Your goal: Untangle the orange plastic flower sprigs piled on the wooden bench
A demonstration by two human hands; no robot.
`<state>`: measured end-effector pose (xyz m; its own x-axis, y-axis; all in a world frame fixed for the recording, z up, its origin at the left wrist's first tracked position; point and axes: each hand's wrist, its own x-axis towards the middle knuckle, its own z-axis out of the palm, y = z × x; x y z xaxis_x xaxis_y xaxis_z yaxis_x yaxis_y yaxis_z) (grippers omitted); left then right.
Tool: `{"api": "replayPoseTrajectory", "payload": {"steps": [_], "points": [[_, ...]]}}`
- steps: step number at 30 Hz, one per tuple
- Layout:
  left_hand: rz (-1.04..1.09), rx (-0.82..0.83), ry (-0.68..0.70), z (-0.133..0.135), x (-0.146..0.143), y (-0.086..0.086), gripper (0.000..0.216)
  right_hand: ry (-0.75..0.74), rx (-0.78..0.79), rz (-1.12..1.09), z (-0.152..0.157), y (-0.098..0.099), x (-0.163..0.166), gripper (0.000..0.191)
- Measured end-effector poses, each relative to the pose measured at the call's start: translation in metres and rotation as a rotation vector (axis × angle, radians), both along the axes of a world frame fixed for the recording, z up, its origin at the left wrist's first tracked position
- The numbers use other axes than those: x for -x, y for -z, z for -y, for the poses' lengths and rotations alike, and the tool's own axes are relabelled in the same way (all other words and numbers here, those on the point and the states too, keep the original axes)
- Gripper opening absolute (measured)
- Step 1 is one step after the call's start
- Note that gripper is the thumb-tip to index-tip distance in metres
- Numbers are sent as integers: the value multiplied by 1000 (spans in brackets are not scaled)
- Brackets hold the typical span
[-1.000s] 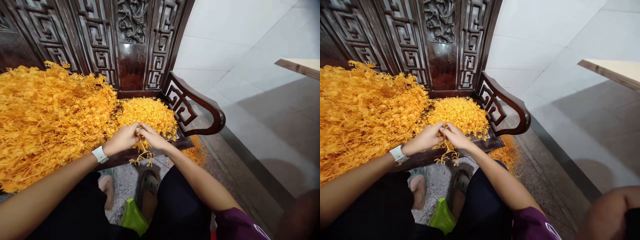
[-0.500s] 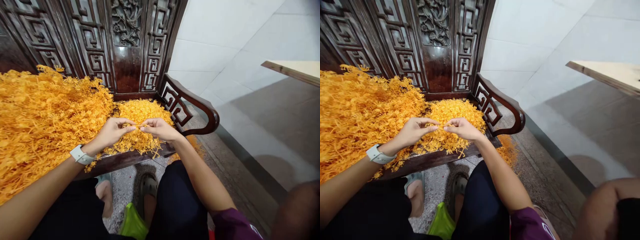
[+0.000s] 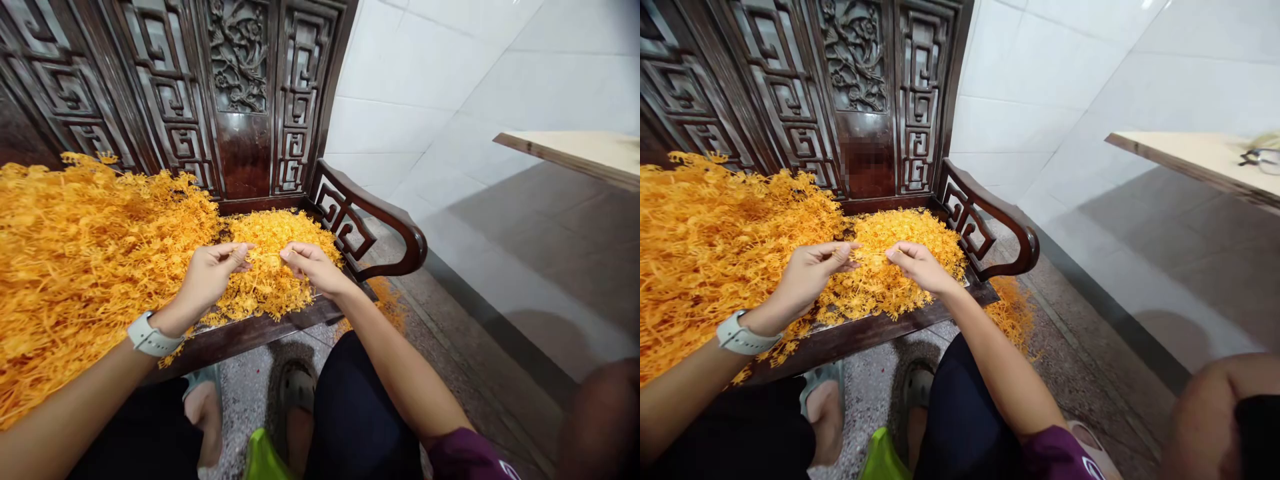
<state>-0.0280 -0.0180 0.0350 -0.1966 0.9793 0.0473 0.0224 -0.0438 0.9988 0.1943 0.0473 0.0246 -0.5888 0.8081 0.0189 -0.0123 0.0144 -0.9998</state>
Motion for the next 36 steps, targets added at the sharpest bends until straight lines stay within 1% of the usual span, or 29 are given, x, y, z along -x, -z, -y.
{"api": "replayPoseTrajectory", "payload": {"steps": [3,6,8,10,14,17,21,25,28,30,31,32,34,35,36], "points": [[21,23,34,0,-7,3,64,102,77,-151,2,5,9,39],[42,51,101,-1,-14,5,65,196,234,-288,6,7,18,48],[38,40,107,-2,-18,5,64,202,354,-349,8,6,20,51],[44,15,95,-3,-20,4,62,186,444,-378,8,5,20,49],[136,32,112,-2,-23,0,59,161,507,-366,10,3,16,39],[168,47,108,-1,-26,-1,56,114,481,-337,13,1,16,32],[174,29,86,-1,-26,-3,47,63,420,-325,17,-3,16,29],[168,38,65,1,-29,-9,35,74,320,-343,19,-5,19,28],[236,81,78,4,-35,-13,24,81,231,-363,19,-4,22,26],[283,113,65,2,-31,-17,14,68,206,-380,19,-4,21,24],[307,120,33,-1,-25,-19,10,63,202,-398,19,-4,19,23],[335,110,-22,-5,-14,-22,13,59,197,-419,19,-5,15,22],[399,56,-179,-15,16,-28,23,62,174,-459,19,-9,5,22],[414,-14,-262,-19,33,-30,25,74,159,-466,19,-11,-2,23],[421,-48,-321,-23,49,-31,24,87,146,-457,19,-13,-8,24]]}}
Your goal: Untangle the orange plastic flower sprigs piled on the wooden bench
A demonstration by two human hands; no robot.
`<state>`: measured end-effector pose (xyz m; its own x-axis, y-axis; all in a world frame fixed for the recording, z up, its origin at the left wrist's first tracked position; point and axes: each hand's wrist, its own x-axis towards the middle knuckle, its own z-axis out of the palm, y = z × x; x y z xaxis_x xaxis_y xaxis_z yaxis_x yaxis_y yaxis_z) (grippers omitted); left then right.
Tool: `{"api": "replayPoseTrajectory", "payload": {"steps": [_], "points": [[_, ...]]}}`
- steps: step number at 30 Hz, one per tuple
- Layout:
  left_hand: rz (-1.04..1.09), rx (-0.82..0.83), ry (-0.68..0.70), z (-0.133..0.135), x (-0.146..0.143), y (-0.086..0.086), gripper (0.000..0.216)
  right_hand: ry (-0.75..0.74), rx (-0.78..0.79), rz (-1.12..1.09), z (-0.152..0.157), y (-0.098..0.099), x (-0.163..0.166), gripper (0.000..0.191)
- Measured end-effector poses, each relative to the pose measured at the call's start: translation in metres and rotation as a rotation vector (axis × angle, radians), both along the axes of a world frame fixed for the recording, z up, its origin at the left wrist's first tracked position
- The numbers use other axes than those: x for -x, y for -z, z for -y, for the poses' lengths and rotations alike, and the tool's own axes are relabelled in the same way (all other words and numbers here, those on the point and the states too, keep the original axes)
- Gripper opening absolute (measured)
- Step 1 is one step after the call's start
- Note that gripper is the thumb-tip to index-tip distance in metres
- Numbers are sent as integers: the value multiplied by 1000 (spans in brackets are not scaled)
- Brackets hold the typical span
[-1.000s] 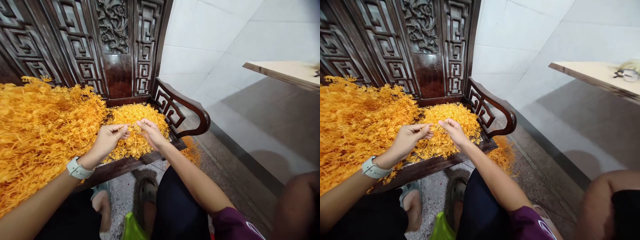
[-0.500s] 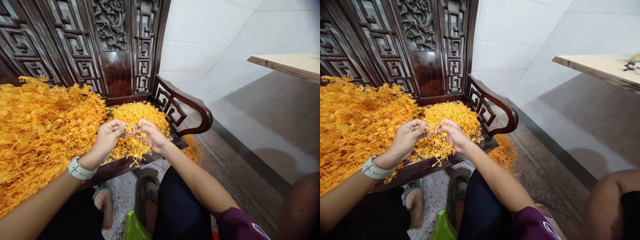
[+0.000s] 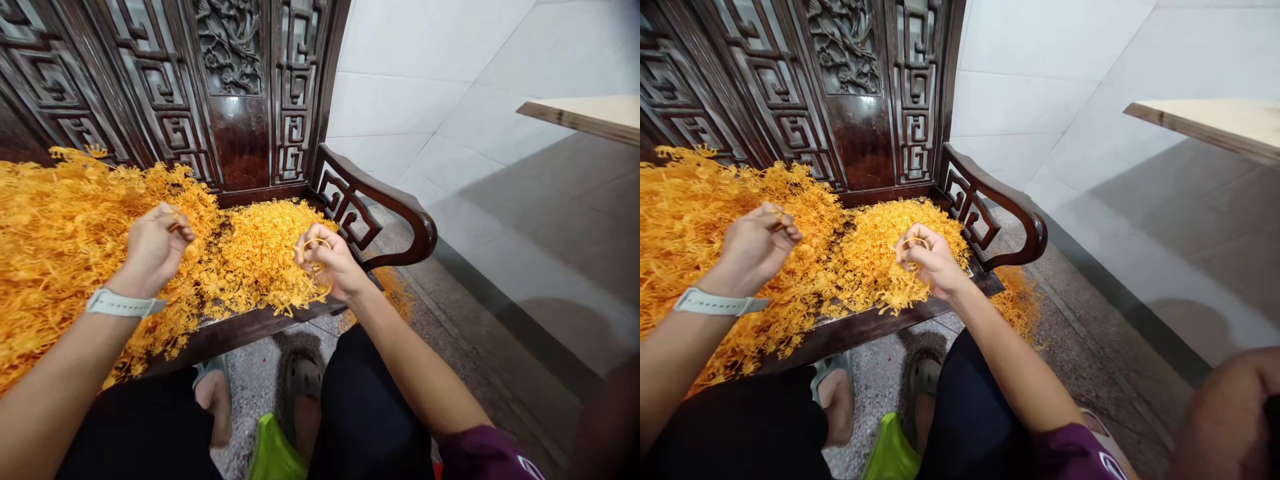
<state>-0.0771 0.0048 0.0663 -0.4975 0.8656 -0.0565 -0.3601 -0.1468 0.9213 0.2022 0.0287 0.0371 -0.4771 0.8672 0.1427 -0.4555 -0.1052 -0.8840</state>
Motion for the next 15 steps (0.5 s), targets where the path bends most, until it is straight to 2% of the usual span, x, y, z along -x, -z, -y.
{"api": "replayPoseTrajectory", "payload": {"steps": [2,4,9,11,15], "points": [[19,62,-39,-3,23,0,19,24,-2,50,-2,-2,-11,26],[-39,115,2,-3,29,5,13,37,12,116,-6,0,-16,27],[-326,161,136,0,3,30,8,26,17,263,-14,14,-12,25],[-444,164,157,-2,-2,42,16,12,-6,322,-14,17,-10,25],[-892,113,229,-9,5,67,38,-26,-87,427,-10,21,-11,28]]}}
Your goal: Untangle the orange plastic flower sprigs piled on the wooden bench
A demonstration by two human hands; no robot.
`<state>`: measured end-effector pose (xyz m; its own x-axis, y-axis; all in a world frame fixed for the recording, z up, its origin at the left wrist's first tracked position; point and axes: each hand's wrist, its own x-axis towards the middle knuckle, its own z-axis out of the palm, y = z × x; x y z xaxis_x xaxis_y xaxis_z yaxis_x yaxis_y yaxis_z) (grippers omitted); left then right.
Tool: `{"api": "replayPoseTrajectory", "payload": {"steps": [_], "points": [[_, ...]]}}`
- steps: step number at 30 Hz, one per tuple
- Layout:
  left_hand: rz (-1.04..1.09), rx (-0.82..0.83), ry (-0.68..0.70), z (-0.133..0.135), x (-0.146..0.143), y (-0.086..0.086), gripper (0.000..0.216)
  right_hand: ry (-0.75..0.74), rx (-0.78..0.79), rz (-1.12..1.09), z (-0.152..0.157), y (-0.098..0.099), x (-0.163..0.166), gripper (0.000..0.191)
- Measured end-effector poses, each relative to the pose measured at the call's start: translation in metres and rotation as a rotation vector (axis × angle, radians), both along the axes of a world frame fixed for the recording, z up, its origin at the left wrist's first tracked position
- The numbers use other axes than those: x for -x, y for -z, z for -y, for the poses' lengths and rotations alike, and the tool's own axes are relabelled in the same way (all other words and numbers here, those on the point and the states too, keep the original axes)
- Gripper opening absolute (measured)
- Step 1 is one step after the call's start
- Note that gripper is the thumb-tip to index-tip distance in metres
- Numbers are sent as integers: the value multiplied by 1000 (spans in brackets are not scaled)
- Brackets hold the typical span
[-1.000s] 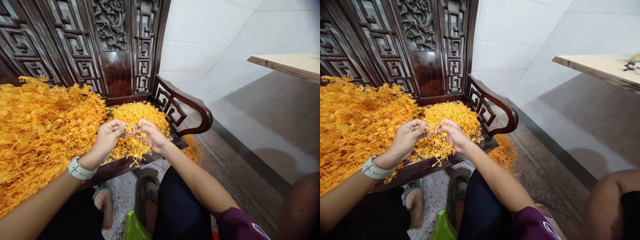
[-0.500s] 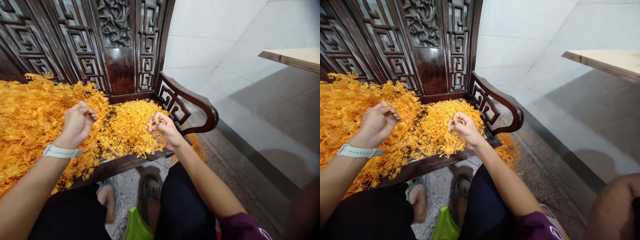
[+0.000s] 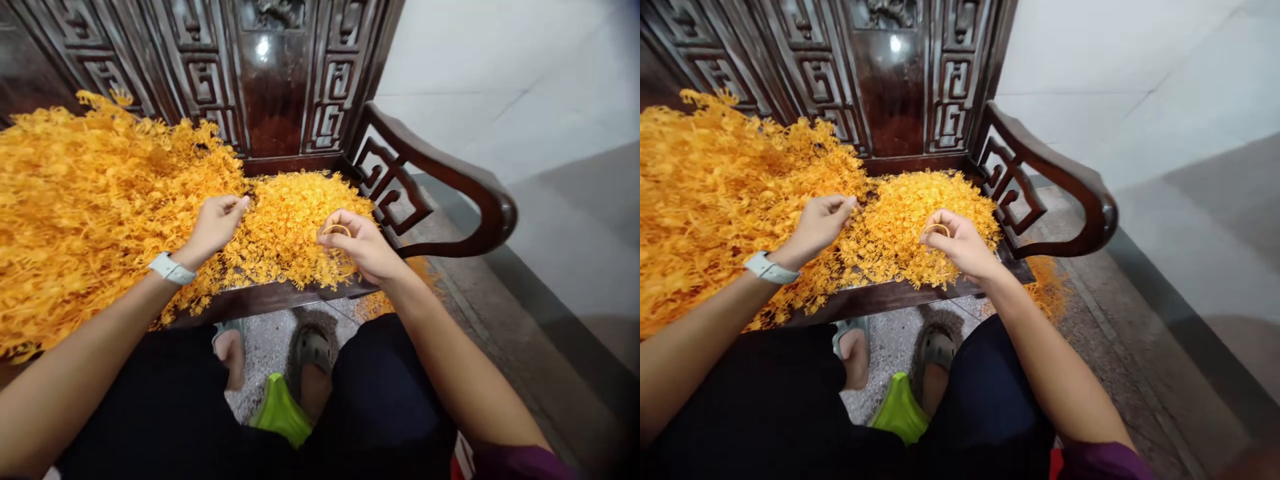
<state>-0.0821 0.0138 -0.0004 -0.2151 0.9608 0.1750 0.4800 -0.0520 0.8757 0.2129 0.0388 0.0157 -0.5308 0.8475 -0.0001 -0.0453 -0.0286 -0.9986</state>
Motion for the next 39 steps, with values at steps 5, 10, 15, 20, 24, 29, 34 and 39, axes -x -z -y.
{"api": "replayPoseTrajectory", "payload": {"steps": [5,10,15,20,24,29,34,39], "points": [[-297,92,97,-4,11,22,31,-61,-107,87,3,3,-4,30],[-583,155,381,-3,16,32,56,-60,-113,69,3,3,-1,31],[-521,31,395,3,-3,23,53,91,7,-53,1,5,9,30],[-132,-103,515,15,-41,-8,56,119,10,-71,7,6,26,35],[-115,-168,516,22,-52,-22,44,80,6,-58,12,3,34,43],[-53,-104,424,22,-41,-27,46,42,-7,-37,10,4,32,40],[-3,-73,372,26,-42,-32,44,-9,-19,18,13,5,37,42],[-17,-60,364,32,-47,-37,44,8,-128,11,19,3,46,49]]}}
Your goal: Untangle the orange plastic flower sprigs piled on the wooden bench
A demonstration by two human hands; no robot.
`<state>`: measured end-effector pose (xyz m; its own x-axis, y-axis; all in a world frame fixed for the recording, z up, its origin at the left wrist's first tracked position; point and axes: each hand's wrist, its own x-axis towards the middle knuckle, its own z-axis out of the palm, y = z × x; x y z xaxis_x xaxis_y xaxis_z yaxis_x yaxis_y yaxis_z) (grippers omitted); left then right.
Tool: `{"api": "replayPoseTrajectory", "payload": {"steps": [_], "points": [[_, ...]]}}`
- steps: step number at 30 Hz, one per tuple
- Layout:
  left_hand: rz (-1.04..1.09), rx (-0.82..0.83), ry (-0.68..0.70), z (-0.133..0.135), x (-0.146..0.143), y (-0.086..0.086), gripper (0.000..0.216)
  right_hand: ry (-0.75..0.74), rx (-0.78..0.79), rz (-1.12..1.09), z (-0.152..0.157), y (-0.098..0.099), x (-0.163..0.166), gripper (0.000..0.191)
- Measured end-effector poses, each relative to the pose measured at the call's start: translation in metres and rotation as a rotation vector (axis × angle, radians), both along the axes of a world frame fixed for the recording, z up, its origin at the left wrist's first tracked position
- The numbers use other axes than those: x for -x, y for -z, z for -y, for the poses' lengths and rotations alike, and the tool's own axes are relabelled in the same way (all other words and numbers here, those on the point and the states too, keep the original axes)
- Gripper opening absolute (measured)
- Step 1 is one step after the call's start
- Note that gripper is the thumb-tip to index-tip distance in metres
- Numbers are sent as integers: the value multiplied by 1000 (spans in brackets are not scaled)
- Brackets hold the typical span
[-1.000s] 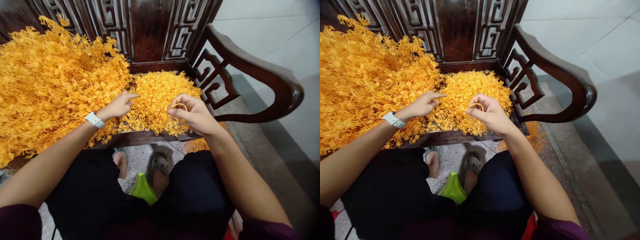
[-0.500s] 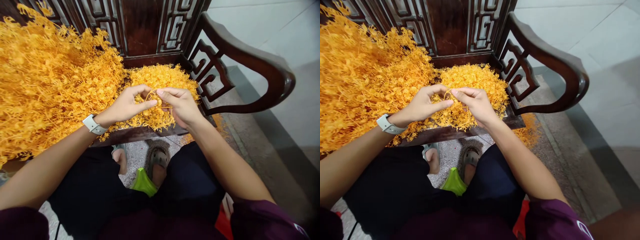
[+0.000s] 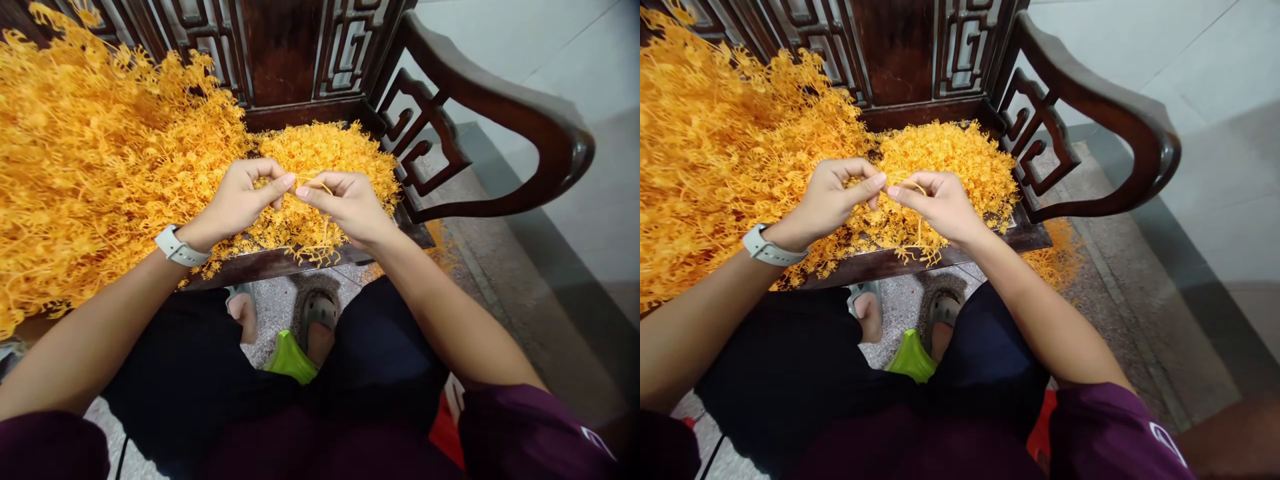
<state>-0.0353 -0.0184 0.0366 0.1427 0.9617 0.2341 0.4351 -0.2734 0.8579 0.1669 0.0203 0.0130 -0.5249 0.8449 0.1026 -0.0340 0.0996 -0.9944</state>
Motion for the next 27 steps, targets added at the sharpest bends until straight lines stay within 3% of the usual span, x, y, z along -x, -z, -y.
{"api": "replayPoseTrajectory", "payload": {"steps": [5,10,19,27], "points": [[-37,-46,-99,2,1,-1,40,-87,28,70,-1,0,-2,44],[-65,-61,-123,4,1,-3,36,-126,8,99,-1,-1,-6,37],[-114,-105,-128,4,0,-1,22,-328,-78,73,-10,-3,-9,17],[-163,-185,-180,0,0,-7,23,-562,46,108,4,-1,-4,12]]}}
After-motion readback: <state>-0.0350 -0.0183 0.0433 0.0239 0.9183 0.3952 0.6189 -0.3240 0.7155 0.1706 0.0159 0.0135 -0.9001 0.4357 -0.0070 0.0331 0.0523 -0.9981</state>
